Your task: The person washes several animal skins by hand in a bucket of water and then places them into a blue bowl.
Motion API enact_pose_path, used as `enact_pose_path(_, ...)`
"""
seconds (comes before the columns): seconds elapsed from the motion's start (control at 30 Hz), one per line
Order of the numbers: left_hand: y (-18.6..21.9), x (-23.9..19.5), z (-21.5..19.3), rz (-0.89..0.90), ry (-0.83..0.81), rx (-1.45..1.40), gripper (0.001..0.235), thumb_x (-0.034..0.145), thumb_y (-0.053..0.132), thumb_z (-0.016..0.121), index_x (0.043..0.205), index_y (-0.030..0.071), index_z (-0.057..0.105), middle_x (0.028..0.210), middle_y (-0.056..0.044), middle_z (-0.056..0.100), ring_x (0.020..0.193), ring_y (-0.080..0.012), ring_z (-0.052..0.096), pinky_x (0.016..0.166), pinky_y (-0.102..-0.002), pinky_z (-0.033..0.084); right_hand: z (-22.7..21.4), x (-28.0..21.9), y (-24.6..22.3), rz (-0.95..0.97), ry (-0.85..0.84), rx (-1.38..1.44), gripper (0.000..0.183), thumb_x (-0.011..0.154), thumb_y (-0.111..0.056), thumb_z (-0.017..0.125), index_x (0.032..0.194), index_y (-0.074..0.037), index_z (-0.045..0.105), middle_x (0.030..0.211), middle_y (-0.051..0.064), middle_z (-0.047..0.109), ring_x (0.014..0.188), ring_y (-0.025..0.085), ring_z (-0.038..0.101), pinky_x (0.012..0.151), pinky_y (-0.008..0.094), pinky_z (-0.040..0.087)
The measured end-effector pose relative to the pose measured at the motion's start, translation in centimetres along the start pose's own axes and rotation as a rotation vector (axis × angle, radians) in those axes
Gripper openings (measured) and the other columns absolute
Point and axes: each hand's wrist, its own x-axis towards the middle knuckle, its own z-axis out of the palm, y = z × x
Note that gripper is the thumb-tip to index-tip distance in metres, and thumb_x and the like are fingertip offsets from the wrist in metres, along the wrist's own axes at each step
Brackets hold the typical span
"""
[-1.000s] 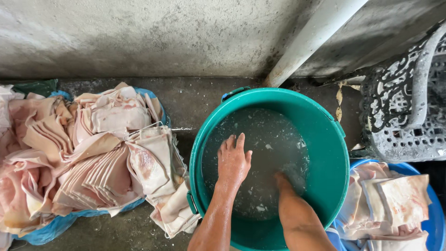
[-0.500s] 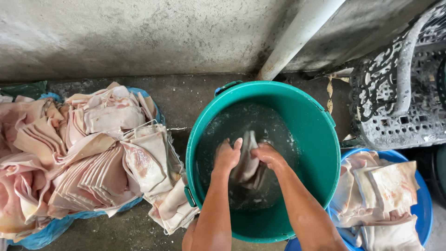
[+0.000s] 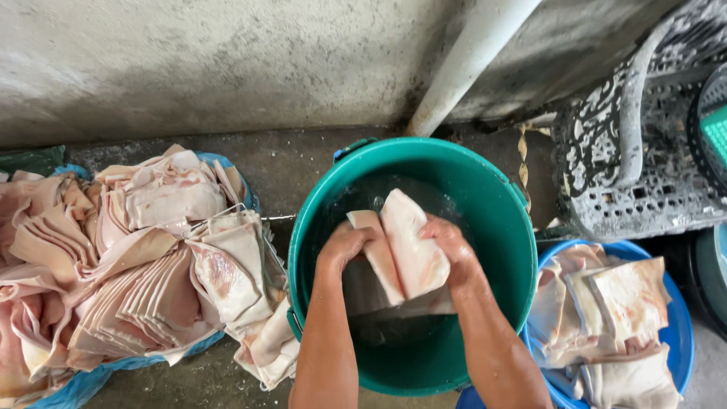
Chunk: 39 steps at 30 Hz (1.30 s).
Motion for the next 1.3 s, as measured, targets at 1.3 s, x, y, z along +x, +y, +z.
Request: enact_pose_path(1.3, -13.9, 5.7, 2.6, -0.184, 0.072, -1.110, 0.050, 0.094, 0.041, 0.060, 0.129, 0.005, 0.064, 0.122, -0.012, 0.070, 0.109, -0.0261, 0.067, 0.095, -0.041, 0.053, -1.8, 9.6, 11.9, -0.918, -0.120, -1.655, 0.046, 0.103, -0.047, 0.046, 0.140, -0.019, 0.055, 0.141, 0.013, 0.056, 0.127, 0.034, 0.053, 0.102, 0.059, 0.038)
